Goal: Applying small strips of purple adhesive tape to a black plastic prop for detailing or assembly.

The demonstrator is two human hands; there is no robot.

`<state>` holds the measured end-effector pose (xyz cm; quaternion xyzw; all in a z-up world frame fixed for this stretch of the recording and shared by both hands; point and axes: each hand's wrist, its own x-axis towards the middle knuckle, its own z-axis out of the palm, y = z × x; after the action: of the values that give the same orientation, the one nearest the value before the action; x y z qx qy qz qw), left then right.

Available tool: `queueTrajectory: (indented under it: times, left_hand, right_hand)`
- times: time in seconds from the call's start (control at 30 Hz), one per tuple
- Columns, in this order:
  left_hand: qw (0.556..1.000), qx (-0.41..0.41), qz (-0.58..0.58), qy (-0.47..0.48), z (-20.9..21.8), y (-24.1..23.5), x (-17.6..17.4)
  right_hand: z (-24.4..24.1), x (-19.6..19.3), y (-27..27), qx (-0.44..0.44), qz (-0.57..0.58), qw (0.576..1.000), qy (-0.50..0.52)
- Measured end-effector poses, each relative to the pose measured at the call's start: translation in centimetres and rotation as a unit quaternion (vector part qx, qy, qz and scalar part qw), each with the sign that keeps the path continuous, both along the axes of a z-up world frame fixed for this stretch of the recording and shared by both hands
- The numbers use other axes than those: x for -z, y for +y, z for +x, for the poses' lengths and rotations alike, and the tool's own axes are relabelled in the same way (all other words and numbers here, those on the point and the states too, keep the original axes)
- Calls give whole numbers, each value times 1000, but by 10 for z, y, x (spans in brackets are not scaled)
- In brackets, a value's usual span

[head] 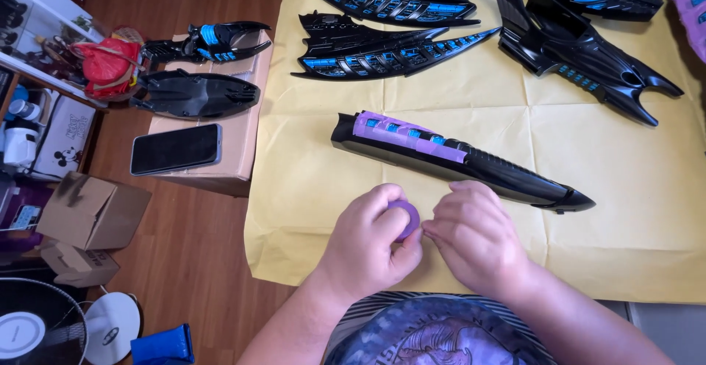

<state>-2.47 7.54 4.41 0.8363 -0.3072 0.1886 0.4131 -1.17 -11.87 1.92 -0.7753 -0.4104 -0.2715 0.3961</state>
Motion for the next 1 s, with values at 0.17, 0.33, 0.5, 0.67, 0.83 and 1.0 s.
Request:
queueTrajectory:
  times: [0.17,0.33,0.5,0.67,0.83,1.0]
  left_hand:
    - [985,-86,-104,105,8,15,29]
    - [970,-235,36,41,26,54,48]
    - [942,-309,118,-60,31,57,55]
    - [941,-175,-282,62,2,-10,55]
    - [768,-27,-558,312,10,-60,55]
    - [729,109,-634,232,21,-75,18]
  right_hand:
    - [-3,-14,-14,-43,-73,982,-167]
    - [23,3,-50,54,-60,996,47]
    - [47,11,-59,220,-315,910,152]
    - [39,35,-57,243,-271,931,-12]
    - [-1,18,-37,267,-174,946,-52]
    - [-40,27,-31,172,-76,982,12]
